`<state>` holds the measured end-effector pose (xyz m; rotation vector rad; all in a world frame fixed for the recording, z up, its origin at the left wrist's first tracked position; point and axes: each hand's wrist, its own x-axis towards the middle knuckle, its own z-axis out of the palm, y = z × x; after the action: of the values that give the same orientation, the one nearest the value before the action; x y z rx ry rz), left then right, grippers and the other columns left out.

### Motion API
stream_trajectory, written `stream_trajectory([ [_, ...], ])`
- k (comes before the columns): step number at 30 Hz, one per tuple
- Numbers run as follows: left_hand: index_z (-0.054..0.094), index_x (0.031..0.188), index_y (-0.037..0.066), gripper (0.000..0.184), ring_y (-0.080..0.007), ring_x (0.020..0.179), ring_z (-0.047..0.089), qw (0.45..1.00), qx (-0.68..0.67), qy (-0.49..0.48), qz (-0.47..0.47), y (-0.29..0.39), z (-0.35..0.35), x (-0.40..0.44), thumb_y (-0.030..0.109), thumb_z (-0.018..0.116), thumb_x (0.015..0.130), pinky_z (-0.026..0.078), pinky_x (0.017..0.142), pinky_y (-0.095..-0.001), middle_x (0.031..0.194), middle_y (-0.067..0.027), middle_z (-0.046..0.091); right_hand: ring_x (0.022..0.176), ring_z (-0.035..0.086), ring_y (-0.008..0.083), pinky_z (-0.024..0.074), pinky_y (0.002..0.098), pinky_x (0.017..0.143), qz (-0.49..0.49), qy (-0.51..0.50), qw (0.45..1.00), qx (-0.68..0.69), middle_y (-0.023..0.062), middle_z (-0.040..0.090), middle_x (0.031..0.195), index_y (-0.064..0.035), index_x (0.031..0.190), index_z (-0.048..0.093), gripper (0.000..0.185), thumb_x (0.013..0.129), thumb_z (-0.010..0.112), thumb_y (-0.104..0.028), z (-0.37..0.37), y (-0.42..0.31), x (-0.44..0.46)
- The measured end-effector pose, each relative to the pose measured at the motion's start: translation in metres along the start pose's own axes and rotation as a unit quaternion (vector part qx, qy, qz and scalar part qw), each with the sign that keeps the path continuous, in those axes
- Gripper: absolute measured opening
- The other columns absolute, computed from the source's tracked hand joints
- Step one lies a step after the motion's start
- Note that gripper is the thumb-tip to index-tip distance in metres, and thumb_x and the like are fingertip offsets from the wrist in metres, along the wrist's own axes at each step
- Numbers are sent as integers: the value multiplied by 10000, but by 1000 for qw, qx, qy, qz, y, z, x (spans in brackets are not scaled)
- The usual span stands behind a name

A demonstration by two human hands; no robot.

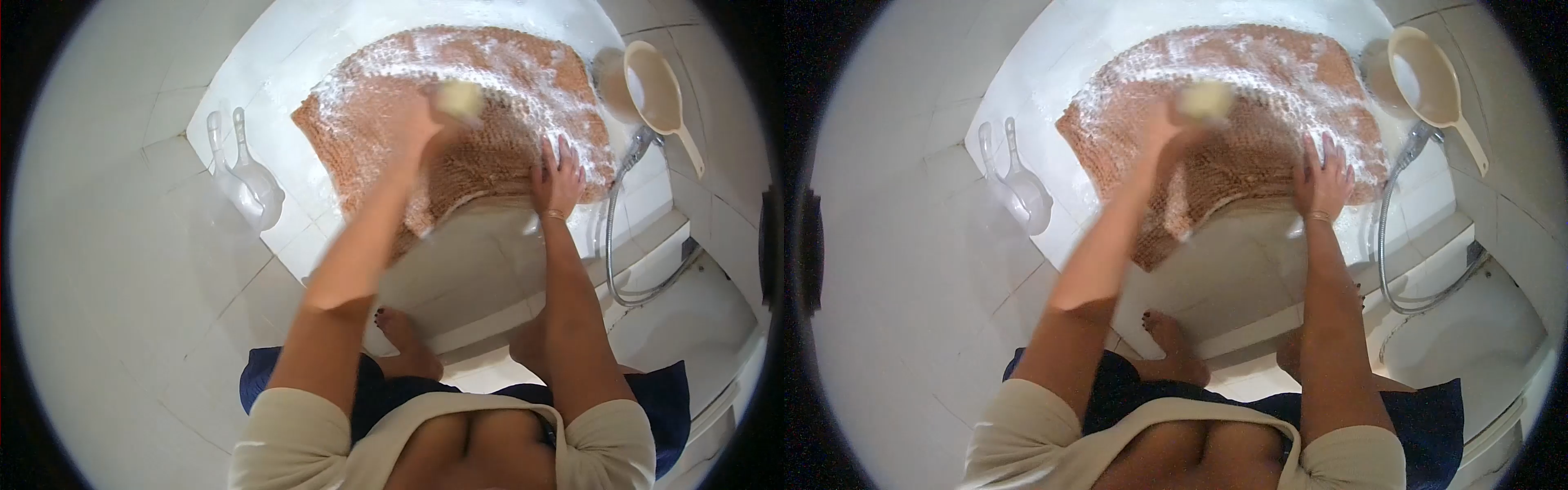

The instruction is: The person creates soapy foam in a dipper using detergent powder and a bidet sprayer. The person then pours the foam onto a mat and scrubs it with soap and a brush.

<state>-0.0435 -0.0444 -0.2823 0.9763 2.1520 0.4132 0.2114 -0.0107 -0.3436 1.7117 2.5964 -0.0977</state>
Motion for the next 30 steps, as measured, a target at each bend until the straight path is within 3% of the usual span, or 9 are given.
stream_trajectory([
  [3,577,1108,80,571,-294,931,612,987,93,-61,116,26,53,-47,494,660,723,493,827,-408,1037,-144,625,1287,342,239,243,483,1054,1,-15,1000,-15,-28,343,1414,-390,1342,357,561,823,560,-329,2,-2,-2],
  [7,533,1120,30,473,-227,748,618,993,64,-76,-65,-40,-6,-27,295,694,763,520,743,-353,927,-115,628,1285,344,237,233,474,1058,4,-11,1000,-9,-31,337,1417,-393,1349,344,564,831,554,-327,2,-1,-2],
  [12,638,968,101,523,-163,650,624,955,235,179,-40,-102,-101,48,548,681,699,488,601,-348,733,-55,659,1277,351,229,240,470,1054,-3,16,1000,11,-40,359,1400,-409,1342,350,534,846,536,-336,8,2,-3],
  [16,615,960,81,470,-143,618,580,992,95,-57,-64,-15,-26,-4,475,706,720,493,517,-258,752,-81,625,1275,354,224,247,469,1050,1,17,1000,8,-44,363,1397,-409,1338,358,521,849,532,-355,5,0,-4],
  [18,606,1073,114,415,-207,804,634,992,41,-26,118,21,49,-57,394,665,773,527,711,-338,883,-80,657,1287,340,249,245,461,1055,4,2,1000,2,-31,357,1406,-387,1338,376,515,851,536,-333,3,0,-4],
  [21,575,1124,106,442,-227,876,635,994,56,-70,70,22,78,-64,371,661,782,516,783,-346,983,-95,645,1275,352,242,253,474,1047,-6,-8,1000,-16,-30,371,1392,-405,1327,378,503,849,526,-359,5,3,-2],
  [23,524,1152,39,505,-252,837,630,993,-94,26,61,-17,38,-49,349,671,780,523,764,-341,947,-107,634,1276,349,246,251,475,1048,-9,-2,1000,-4,-28,371,1392,-406,1327,377,505,847,526,-361,6,2,-3],
  [24,528,1107,5,471,-245,797,621,980,121,-95,-126,-26,-2,-24,325,663,789,528,724,-341,909,-115,629,1278,346,250,250,477,1049,-10,8,1000,10,-26,371,1391,-408,1327,376,508,845,526,-363,5,3,-3],
  [30,635,911,48,410,-204,704,635,980,135,92,-112,-58,-93,14,405,714,726,508,663,-358,715,-108,642,1278,348,242,250,488,1044,-5,19,1000,22,-26,382,1381,-410,1323,383,514,835,539,-359,5,5,-4],
])
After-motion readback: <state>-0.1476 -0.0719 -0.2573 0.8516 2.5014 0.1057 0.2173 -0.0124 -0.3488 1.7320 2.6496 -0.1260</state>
